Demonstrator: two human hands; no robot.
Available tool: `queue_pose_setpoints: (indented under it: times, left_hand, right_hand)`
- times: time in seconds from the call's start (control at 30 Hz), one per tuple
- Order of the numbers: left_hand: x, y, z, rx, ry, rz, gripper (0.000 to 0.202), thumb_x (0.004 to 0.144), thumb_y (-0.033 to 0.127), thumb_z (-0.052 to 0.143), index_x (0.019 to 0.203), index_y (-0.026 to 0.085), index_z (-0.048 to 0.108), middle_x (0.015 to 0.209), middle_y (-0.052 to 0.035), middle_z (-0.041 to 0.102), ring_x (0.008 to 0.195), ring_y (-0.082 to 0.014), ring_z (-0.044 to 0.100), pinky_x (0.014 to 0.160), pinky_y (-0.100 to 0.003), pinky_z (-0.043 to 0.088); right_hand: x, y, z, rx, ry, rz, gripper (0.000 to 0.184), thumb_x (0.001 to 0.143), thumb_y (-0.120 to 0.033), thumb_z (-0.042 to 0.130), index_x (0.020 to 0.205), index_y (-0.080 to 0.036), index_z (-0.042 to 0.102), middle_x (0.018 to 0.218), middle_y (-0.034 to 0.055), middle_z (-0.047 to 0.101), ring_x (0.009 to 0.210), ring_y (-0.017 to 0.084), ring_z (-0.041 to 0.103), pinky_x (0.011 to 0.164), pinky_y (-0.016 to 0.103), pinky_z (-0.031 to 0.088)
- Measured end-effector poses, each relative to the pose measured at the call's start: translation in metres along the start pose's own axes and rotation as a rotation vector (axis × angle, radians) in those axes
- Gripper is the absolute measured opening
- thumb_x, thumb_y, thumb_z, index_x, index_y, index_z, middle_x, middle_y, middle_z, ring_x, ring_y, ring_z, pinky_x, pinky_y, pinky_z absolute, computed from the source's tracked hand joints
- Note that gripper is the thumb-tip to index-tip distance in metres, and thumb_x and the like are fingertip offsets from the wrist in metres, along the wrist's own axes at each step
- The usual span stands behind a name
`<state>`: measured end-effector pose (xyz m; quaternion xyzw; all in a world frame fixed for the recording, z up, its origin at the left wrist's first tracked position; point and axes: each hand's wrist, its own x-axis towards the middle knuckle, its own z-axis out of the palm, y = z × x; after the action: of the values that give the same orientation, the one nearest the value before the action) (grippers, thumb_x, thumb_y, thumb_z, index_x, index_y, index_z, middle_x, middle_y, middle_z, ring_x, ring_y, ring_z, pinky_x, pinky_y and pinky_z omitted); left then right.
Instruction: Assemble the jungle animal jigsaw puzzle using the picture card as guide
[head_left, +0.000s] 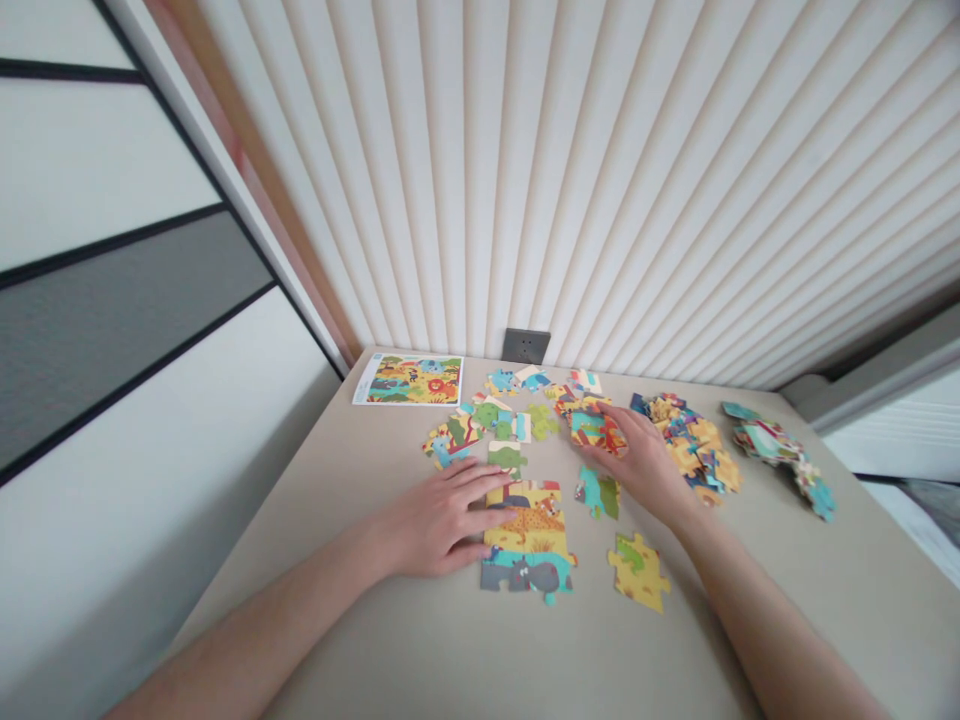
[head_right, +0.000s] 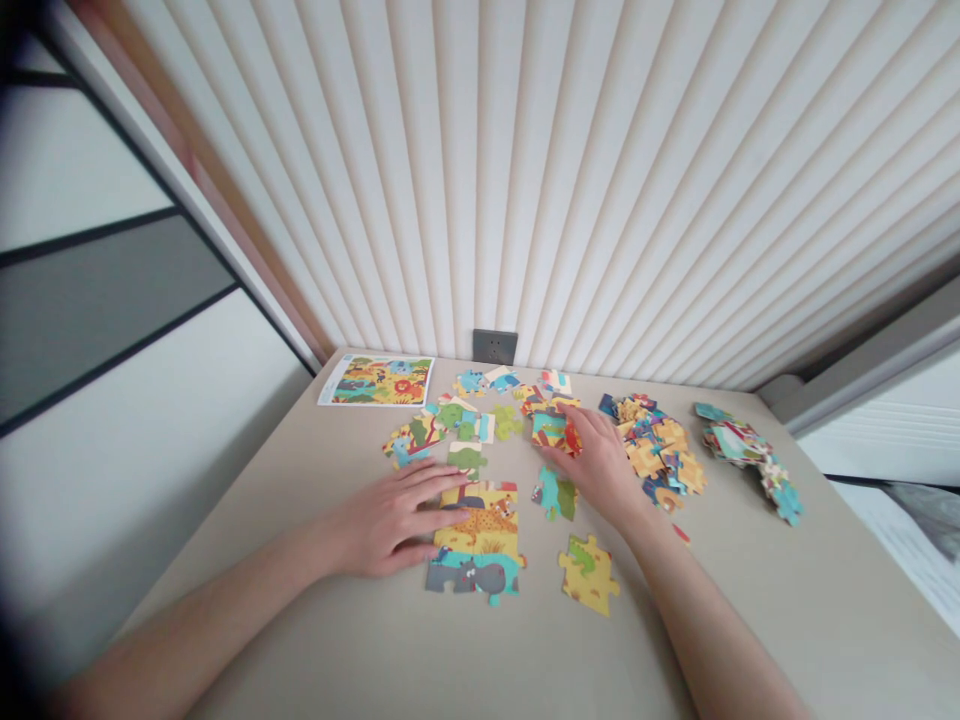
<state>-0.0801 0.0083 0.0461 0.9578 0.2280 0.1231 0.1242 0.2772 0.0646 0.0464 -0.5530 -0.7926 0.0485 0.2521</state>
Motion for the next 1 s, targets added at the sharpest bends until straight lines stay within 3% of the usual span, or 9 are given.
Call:
queue_pose_setpoints:
  times: [0.13, 0.23, 0.37, 0.47, 0.77, 1.0]
  left_hand:
    - [0.001, -0.001, 0.002, 0.002, 0.016, -0.004, 0.052, 0.102, 0.040, 0.058, 0.152, 0.030, 0.051, 0.159, -0.0129, 0.047, 0.149, -0.0325, 0.041, 0.123, -0.057, 0.032]
    - [0.000, -0.001, 0.004, 0.026, 0.000, -0.010, 0.051, 0.103, 0.040, 0.056, 0.153, 0.030, 0.050, 0.160, -0.0135, 0.045, 0.150, -0.0318, 0.040, 0.124, -0.057, 0.031]
    - [0.000, -0.002, 0.006, 0.033, 0.013, -0.006, 0.051, 0.103, 0.040, 0.058, 0.152, 0.029, 0.052, 0.158, -0.0140, 0.047, 0.149, -0.0330, 0.040, 0.123, -0.059, 0.032]
    - [0.000, -0.001, 0.006, 0.035, 0.029, -0.001, 0.049, 0.102, 0.041, 0.058, 0.149, 0.028, 0.054, 0.155, -0.0145, 0.050, 0.146, -0.0336, 0.043, 0.121, -0.059, 0.034]
    - [0.001, -0.001, 0.006, 0.057, 0.045, 0.011, 0.047, 0.103, 0.041, 0.058, 0.147, 0.026, 0.057, 0.153, -0.0147, 0.052, 0.144, -0.0325, 0.045, 0.121, -0.055, 0.035]
    - [0.001, -0.001, 0.006, 0.054, 0.059, 0.013, 0.045, 0.102, 0.041, 0.059, 0.145, 0.026, 0.059, 0.152, -0.0145, 0.053, 0.143, -0.0324, 0.046, 0.120, -0.054, 0.036]
  right_hand:
    - [-0.023, -0.040, -0.018, 0.039, -0.043, -0.065, 0.058, 0.096, -0.050, 0.067, 0.147, -0.027, 0.052, 0.139, 0.0122, 0.061, 0.131, 0.032, 0.056, 0.110, 0.051, 0.047]
    - [-0.062, -0.080, -0.027, 0.132, -0.166, -0.108, 0.050, 0.096, -0.045, 0.069, 0.142, -0.030, 0.057, 0.137, 0.0103, 0.061, 0.129, 0.029, 0.057, 0.109, 0.046, 0.049]
    - [-0.126, -0.123, -0.022, 0.194, -0.329, -0.212, 0.039, 0.095, -0.038, 0.072, 0.132, -0.028, 0.064, 0.137, 0.0107, 0.060, 0.131, 0.030, 0.055, 0.109, 0.048, 0.050]
    - [-0.156, -0.141, -0.012, 0.182, -0.335, -0.220, 0.040, 0.094, -0.036, 0.073, 0.132, -0.025, 0.063, 0.136, 0.0115, 0.061, 0.133, 0.031, 0.053, 0.110, 0.050, 0.051]
    - [-0.153, -0.163, 0.008, 0.162, -0.189, -0.168, 0.036, 0.094, -0.035, 0.074, 0.128, -0.026, 0.065, 0.134, 0.0102, 0.063, 0.131, 0.033, 0.054, 0.111, 0.056, 0.049]
    - [-0.153, -0.164, 0.010, 0.125, -0.181, -0.170, 0.036, 0.093, -0.036, 0.075, 0.127, -0.029, 0.066, 0.135, 0.0078, 0.065, 0.132, 0.032, 0.055, 0.115, 0.060, 0.043]
